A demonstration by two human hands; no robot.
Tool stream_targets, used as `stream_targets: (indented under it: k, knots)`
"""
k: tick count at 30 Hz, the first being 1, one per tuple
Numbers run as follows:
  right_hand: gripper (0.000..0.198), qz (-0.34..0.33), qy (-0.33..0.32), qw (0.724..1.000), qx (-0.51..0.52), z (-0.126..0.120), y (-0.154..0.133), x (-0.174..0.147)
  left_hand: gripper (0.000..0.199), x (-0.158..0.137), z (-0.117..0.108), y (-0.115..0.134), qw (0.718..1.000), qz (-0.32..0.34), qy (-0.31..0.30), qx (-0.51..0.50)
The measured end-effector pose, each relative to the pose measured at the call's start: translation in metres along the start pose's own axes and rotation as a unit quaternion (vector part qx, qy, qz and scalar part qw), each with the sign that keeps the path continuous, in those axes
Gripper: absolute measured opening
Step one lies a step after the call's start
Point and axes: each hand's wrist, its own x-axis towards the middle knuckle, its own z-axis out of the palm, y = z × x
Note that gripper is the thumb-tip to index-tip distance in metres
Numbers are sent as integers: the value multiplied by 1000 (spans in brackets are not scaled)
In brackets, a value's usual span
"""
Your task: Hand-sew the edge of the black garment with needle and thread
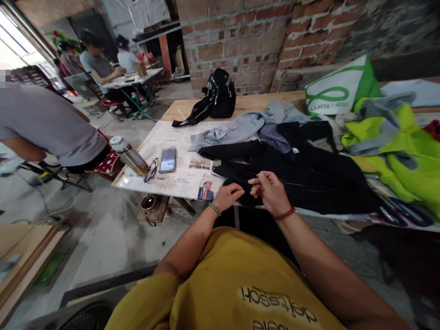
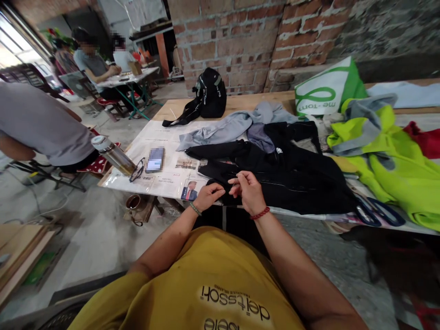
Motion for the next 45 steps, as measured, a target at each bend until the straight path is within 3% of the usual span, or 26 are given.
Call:
stream_targets:
  k: [2,4,6,8,10,12,14,17,20,26,29,32,35,38,45]
  knots:
    - [27,55,-43,997,42,4,-1,-6,22,0,0,0,1000,0,-1,-7]
    - [26,63,-68,994,51,6,-3,-7,22,0,-1,-1,1000,3,-2,-15]
    - [22,3,-64,998,8,5,-7,-3,22,0,-1,-2,1000,8,0,-21]
    - [18,-114,-34,988,-98,0,-15,3,21,0,-2,-2,1000,6,3,-24]
    - [16,-252,-1,937,-241,-7,-25,8,20,0,-4,-2,1000,-1,6,-25]
    - [16,-355,5,856,-375,-14,-36,12,19,0,-5,-1,1000,-9,8,-27]
    - [17,-413,-2,785,-462,-21,-44,14,19,0,-6,0,999,-15,10,-33]
    - [19,-444,-4,741,-504,-26,-49,15,19,0,-6,0,999,-14,12,-49]
    - [18,-437,4,761,-480,-26,-45,14,18,0,-7,-5,996,-8,20,-83]
    - [23,-292,31,906,-304,-19,-31,1,16,-3,-9,-18,984,-14,52,-170]
    - [27,-219,19,942,-254,-14,-22,-16,13,-4,-9,-18,983,1,64,-175]
    - [25,-166,-57,936,-305,-8,-8,-37,12,-5,-9,-15,982,8,80,-172]
    - [22,-159,-137,892,-401,-5,9,-52,13,-7,-7,-12,985,22,86,-147]
    - [24,-160,-142,873,-439,-4,24,-55,13,-11,-6,-10,990,38,83,-103]
    - [24,-156,-123,872,-448,-4,32,-50,12,-21,-6,-7,993,62,96,-37]
